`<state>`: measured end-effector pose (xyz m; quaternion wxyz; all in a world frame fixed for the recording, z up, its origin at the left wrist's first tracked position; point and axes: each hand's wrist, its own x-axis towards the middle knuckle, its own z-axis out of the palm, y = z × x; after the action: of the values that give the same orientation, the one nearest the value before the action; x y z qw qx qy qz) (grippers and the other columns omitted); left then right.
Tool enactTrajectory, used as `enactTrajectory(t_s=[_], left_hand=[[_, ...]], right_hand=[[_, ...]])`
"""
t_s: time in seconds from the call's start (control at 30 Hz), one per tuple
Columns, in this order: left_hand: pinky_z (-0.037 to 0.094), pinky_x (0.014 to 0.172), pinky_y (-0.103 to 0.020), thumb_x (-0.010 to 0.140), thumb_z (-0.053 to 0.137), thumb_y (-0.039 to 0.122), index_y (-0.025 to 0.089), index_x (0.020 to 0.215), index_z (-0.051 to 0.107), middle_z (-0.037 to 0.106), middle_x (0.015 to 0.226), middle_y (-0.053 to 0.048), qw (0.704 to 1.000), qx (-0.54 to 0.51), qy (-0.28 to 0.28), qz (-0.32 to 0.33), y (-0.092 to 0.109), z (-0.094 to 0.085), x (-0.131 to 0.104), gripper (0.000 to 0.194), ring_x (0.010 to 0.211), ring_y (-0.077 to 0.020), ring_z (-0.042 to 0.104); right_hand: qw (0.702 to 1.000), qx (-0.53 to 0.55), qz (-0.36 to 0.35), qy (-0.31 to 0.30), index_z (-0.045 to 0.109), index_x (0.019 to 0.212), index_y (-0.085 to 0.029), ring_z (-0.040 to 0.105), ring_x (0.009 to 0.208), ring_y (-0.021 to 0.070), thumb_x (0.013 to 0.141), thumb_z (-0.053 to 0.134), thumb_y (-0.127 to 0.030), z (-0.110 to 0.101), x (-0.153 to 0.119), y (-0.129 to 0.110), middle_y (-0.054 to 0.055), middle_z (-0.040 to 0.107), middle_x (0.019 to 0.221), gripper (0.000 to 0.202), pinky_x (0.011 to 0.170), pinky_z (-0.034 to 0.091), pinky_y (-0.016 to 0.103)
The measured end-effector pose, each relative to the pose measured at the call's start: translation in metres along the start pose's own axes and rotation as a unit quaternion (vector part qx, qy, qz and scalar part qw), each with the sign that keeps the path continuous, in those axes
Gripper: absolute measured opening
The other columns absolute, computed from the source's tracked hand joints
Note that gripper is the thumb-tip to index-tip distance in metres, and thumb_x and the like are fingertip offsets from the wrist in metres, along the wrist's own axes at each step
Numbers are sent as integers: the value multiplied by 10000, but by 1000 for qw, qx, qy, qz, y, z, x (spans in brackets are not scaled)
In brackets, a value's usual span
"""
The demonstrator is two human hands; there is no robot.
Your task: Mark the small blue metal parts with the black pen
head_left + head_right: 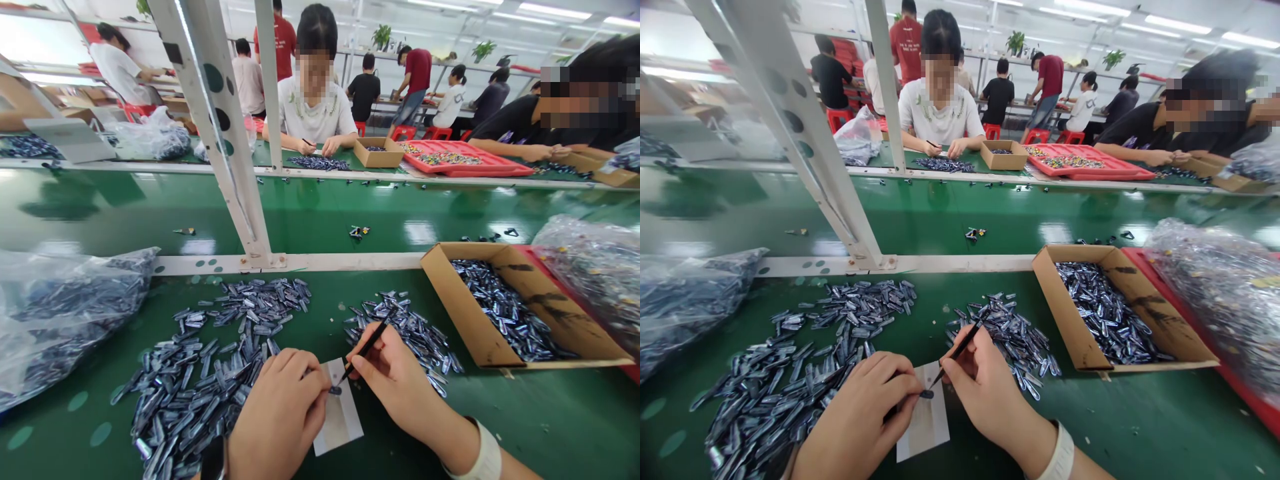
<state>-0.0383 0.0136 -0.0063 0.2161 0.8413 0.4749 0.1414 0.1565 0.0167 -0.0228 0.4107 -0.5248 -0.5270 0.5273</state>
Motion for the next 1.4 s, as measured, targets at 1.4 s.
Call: enactTrajectory(t_s=[1.4], left_hand=[[512, 827, -358, 798, 580, 32, 278, 871, 676, 653, 982, 9, 998, 47, 3, 30, 1, -4, 0, 274, 976, -217, 595]], right_hand=[[995, -59, -73, -45, 535, 991, -237, 640, 793, 189, 972, 517, -270, -6, -6, 3, 36, 607, 931, 42, 719, 550, 331]])
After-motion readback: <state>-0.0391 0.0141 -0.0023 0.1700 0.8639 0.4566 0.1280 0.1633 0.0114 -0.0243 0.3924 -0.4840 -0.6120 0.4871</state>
